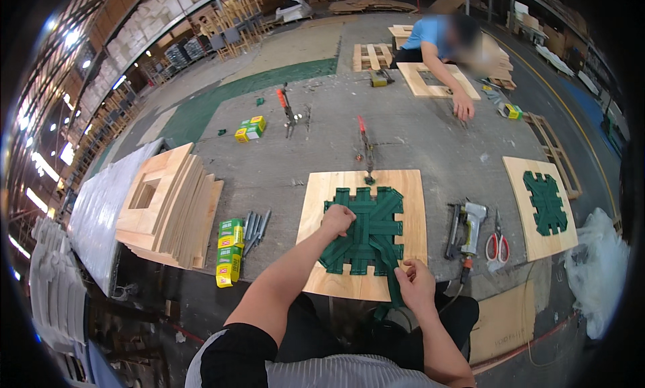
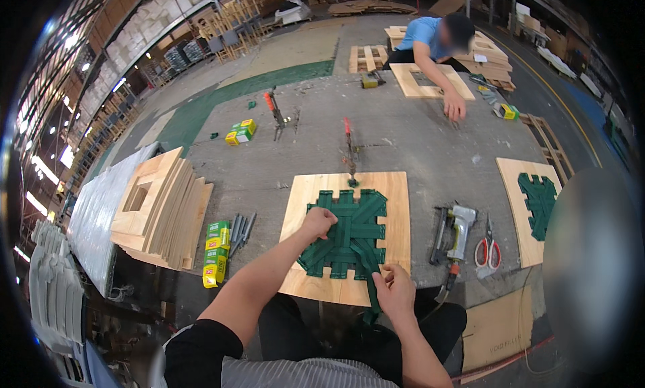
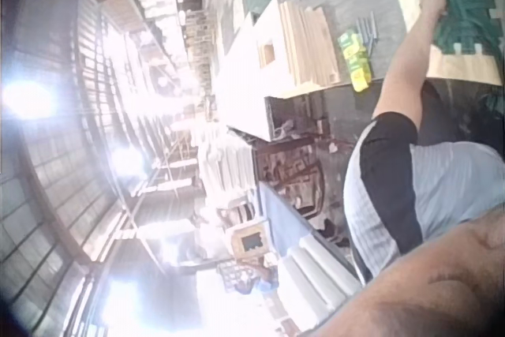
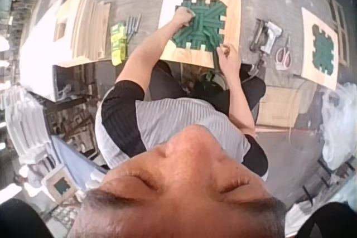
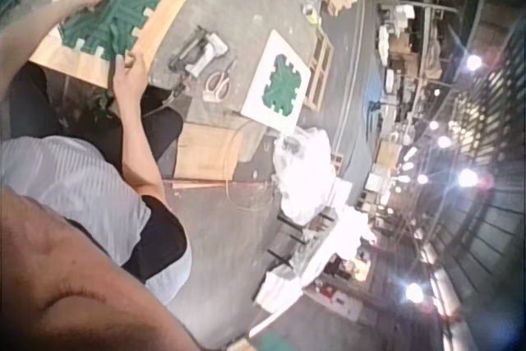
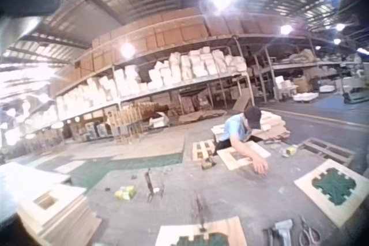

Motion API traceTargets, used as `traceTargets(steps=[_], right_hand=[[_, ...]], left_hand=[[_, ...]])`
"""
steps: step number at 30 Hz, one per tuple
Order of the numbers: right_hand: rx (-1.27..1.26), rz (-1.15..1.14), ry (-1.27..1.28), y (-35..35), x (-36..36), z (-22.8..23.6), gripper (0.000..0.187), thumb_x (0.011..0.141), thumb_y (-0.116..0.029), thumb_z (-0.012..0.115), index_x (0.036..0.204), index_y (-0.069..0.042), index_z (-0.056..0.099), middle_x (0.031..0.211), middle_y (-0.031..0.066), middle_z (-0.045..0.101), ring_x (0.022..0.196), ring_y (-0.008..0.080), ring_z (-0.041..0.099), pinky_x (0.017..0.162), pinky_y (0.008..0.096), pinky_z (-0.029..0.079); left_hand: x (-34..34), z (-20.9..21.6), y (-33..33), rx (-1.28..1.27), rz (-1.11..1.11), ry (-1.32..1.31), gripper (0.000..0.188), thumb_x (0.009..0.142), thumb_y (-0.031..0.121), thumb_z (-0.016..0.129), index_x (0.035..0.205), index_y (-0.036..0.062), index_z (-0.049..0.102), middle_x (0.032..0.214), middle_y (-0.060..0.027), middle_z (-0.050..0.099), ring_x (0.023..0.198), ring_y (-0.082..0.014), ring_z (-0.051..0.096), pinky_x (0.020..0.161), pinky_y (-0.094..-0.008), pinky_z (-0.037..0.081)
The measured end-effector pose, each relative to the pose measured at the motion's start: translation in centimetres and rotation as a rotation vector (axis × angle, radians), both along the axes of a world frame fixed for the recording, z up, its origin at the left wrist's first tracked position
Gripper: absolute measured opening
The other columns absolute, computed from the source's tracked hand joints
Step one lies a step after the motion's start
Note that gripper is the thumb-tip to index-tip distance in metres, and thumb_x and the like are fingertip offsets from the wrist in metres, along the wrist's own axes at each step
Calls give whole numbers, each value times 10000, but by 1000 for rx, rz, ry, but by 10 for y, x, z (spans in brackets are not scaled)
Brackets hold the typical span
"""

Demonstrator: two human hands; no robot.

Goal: The person sits on the floor and attaches green plastic strips to a square wooden board using a pneumatic nail gun. They fold the strips into a pattern and secure them with nails, then switch to a new board with a square cutout and continue attaching strips along the edges.

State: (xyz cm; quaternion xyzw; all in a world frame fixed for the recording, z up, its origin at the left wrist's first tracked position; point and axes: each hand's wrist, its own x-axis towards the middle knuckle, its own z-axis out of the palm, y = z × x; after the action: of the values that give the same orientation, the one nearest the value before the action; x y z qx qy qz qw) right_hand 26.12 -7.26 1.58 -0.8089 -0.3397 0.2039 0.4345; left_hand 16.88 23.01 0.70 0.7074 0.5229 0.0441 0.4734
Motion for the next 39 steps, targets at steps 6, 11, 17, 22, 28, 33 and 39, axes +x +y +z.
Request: traceTargets(steps=[6,11,17,22,28,33,39], right_hand=[[-271,121,-378,-14,-32,10,558,796,-385,860,1144,-8,640,1142,179,573,1134,388,555,940,500,484],[-298,135,-346,4,-18,-11,486,799,-259,852,1127,-21,585,1011,188,653,954,409,643,833,517,514],[-126,148,220,18,4,0,612,838,-202,817,1345,-56,507,951,181,703,909,346,715,813,438,547],[-21,184,442,-29,17,-18,677,831,-197,833,1398,-43,495,925,173,721,847,236,719,755,384,547],[48,189,761,-73,29,16,529,913,14,767,1372,18,504,1054,148,728,896,161,700,743,292,558],[-129,146,454,-94,55,37,474,881,-74,811,1289,15,585,941,149,751,920,156,722,743,302,557],[-162,168,76,-18,24,15,415,897,-220,793,1222,-11,643,970,209,753,983,378,732,841,437,563]], left_hand=[[-3,8,5,37,19,64,180,943,196,727,1030,40,748,868,-71,692,740,-179,675,553,-355,612],[12,25,9,285,-115,235,245,975,224,609,1035,71,792,1023,-162,773,906,-309,760,737,-438,624],[-4,40,48,375,-86,319,212,957,213,605,1008,47,726,905,-147,732,727,-244,725,609,-395,576],[6,26,18,-17,-52,-132,365,1005,223,655,1306,21,615,1011,-77,684,663,-159,641,531,-325,503],[-2,12,11,73,-36,-130,402,983,211,711,1297,-33,654,947,-90,716,586,-146,593,552,-309,511],[-5,6,25,323,-50,-20,320,984,205,698,1224,-7,706,916,-118,740,677,-205,684,639,-365,565],[-12,47,76,536,150,73,286,955,271,687,1120,52,766,1095,-199,762,1052,-374,728,926,-472,566]])
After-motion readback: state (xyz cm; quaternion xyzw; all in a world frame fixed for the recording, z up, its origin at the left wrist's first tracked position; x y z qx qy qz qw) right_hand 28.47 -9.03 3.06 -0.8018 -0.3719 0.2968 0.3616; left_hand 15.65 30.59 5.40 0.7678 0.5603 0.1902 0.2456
